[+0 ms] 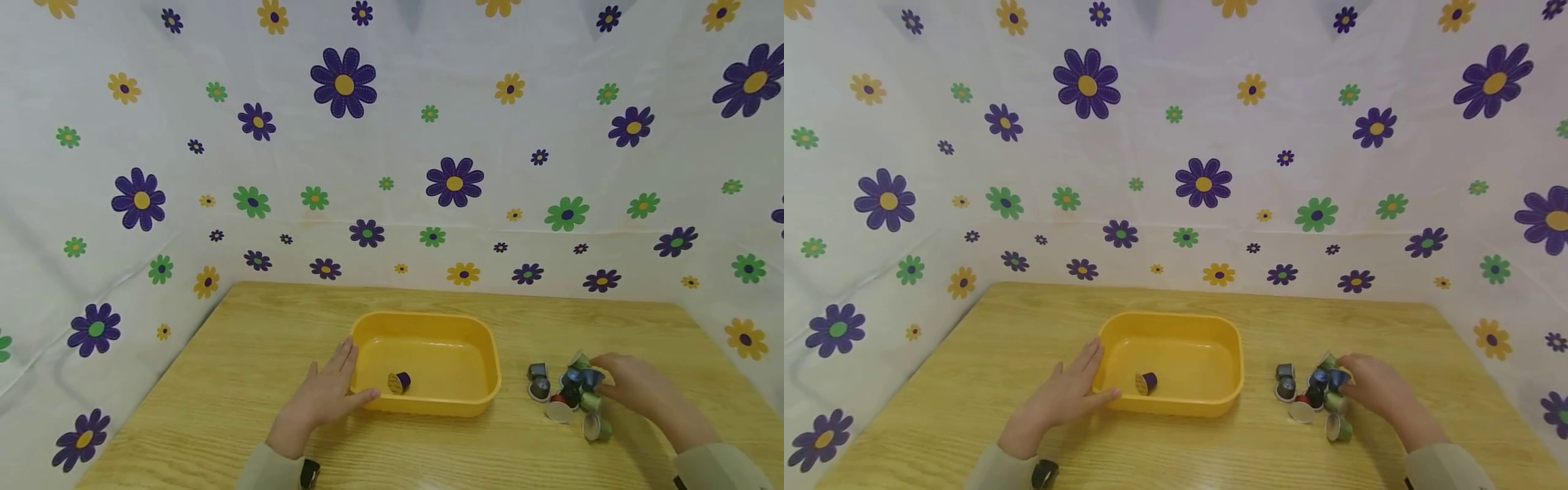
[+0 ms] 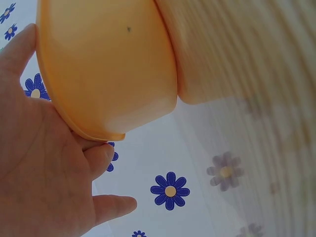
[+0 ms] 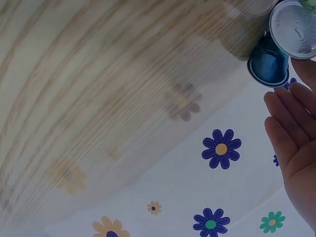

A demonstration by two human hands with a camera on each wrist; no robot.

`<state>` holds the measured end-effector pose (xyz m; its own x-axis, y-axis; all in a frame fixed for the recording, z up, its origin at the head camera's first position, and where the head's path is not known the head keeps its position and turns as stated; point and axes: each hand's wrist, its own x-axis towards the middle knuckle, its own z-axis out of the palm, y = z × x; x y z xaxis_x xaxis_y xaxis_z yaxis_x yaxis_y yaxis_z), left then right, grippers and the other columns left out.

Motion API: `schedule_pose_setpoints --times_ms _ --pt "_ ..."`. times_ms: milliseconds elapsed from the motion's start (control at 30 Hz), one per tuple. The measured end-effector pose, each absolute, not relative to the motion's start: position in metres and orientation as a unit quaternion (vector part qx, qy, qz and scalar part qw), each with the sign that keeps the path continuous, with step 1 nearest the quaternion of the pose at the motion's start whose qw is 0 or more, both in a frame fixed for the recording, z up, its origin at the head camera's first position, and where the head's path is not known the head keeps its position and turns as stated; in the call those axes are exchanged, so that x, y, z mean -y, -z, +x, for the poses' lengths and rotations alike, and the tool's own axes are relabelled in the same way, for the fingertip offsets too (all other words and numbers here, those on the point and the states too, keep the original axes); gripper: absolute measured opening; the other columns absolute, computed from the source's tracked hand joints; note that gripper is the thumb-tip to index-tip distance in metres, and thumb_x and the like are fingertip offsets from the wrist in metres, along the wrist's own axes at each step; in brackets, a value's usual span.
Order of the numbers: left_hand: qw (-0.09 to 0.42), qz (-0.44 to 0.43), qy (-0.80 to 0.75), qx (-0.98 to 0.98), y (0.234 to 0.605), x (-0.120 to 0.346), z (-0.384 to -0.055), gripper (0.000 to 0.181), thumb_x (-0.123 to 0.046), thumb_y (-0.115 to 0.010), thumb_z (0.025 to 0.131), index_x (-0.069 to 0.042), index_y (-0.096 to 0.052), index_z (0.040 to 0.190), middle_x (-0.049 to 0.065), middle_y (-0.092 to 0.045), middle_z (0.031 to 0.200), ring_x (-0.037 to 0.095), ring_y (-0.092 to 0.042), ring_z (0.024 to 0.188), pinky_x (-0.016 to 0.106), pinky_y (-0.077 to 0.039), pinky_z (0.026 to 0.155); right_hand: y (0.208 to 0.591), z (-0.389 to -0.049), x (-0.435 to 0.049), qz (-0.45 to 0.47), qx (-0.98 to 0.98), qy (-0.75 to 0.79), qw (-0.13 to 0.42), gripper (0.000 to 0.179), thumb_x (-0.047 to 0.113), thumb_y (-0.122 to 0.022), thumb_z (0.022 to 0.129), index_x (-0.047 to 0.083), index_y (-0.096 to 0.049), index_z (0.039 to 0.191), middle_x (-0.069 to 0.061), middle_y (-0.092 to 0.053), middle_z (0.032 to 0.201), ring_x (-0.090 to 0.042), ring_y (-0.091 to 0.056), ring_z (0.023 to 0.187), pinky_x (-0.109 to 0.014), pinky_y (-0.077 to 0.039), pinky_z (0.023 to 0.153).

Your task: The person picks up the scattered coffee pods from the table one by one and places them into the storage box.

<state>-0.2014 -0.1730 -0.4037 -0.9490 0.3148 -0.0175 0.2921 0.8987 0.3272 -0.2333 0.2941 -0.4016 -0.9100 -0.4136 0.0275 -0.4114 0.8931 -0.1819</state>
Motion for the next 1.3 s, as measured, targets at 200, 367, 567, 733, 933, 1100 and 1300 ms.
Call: schedule_pose_setpoints --times_ms 200,367,567,733,933,1100,1300 --pt "0.033 0.156 -0.160 -0.974 0.403 0.173 -0.202 0.086 -0.056 -0.045 0.084 0.004 -0.017 0.139 0.014 -0.008 0.146 0.027 -0.009 0.132 0.061 -0.011 0.096 0.404 -0.237 -0.293 -0.220 -0.969 0.107 0.013 0.028 0.008 -0.073 0.068 -0.003 -0.061 0.091 -0.010 -0.062 0.086 -0.029 -0.059 0.078 -0.042 -0.047 0.066" --pt "0.034 0.161 -0.160 -0.973 0.404 0.173 -0.200 0.086 -0.057 -0.045 0.084 0.004 -0.018 0.139 0.015 -0.009 0.146 0.028 -0.010 0.132 0.062 -0.012 0.096 0.406 -0.238 -0.290 -0.232 -0.966 0.115 0.025 0.022 0.007 -0.074 0.067 0.004 -0.059 0.082 -0.001 -0.060 0.077 -0.021 -0.057 0.069 -0.036 -0.047 0.060" --pt "0.034 0.168 -0.167 -0.971 0.402 0.171 -0.199 0.085 -0.056 -0.045 0.084 0.005 -0.019 0.138 0.017 -0.010 0.145 0.029 -0.010 0.132 0.063 -0.012 0.095 0.407 -0.238 -0.288 -0.241 -0.963 0.118 0.035 0.022 0.001 -0.073 0.066 0.005 -0.058 0.080 -0.002 -0.061 0.076 -0.024 -0.058 0.069 -0.038 -0.048 0.060" --pt "0.028 0.164 -0.160 -0.973 0.401 0.172 -0.200 0.085 -0.055 -0.046 0.085 0.005 -0.019 0.138 0.017 -0.010 0.145 0.029 -0.011 0.132 0.062 -0.012 0.095 0.411 -0.241 -0.288 -0.238 -0.964 0.117 0.036 0.020 -0.001 -0.071 0.067 0.003 -0.059 0.082 -0.003 -0.061 0.076 -0.025 -0.059 0.070 -0.040 -0.047 0.062" --pt "0.029 0.163 -0.159 -0.973 0.402 0.173 -0.200 0.085 -0.056 -0.045 0.084 0.005 -0.018 0.138 0.016 -0.009 0.146 0.028 -0.010 0.132 0.062 -0.012 0.095 0.415 -0.241 -0.289 -0.235 -0.965 0.114 0.025 0.019 -0.003 -0.068 0.067 0.003 -0.060 0.083 -0.005 -0.061 0.077 -0.024 -0.058 0.069 -0.040 -0.047 0.061" --pt "0.032 0.162 -0.164 -0.973 0.404 0.173 -0.198 0.085 -0.055 -0.045 0.085 0.005 -0.018 0.138 0.016 -0.009 0.146 0.028 -0.010 0.132 0.062 -0.012 0.095 0.417 -0.237 -0.289 -0.246 -0.962 0.115 0.015 0.021 -0.004 -0.068 0.064 0.002 -0.061 0.083 -0.005 -0.061 0.076 -0.024 -0.058 0.068 -0.039 -0.048 0.061" --pt "0.030 0.165 -0.161 -0.973 0.404 0.173 -0.200 0.085 -0.056 -0.043 0.085 0.005 -0.018 0.138 0.016 -0.009 0.146 0.028 -0.010 0.132 0.062 -0.012 0.095 0.414 -0.236 -0.292 -0.249 -0.960 0.128 0.001 0.023 -0.001 -0.070 0.065 -0.001 -0.061 0.086 -0.010 -0.063 0.078 -0.028 -0.059 0.070 -0.040 -0.048 0.061"
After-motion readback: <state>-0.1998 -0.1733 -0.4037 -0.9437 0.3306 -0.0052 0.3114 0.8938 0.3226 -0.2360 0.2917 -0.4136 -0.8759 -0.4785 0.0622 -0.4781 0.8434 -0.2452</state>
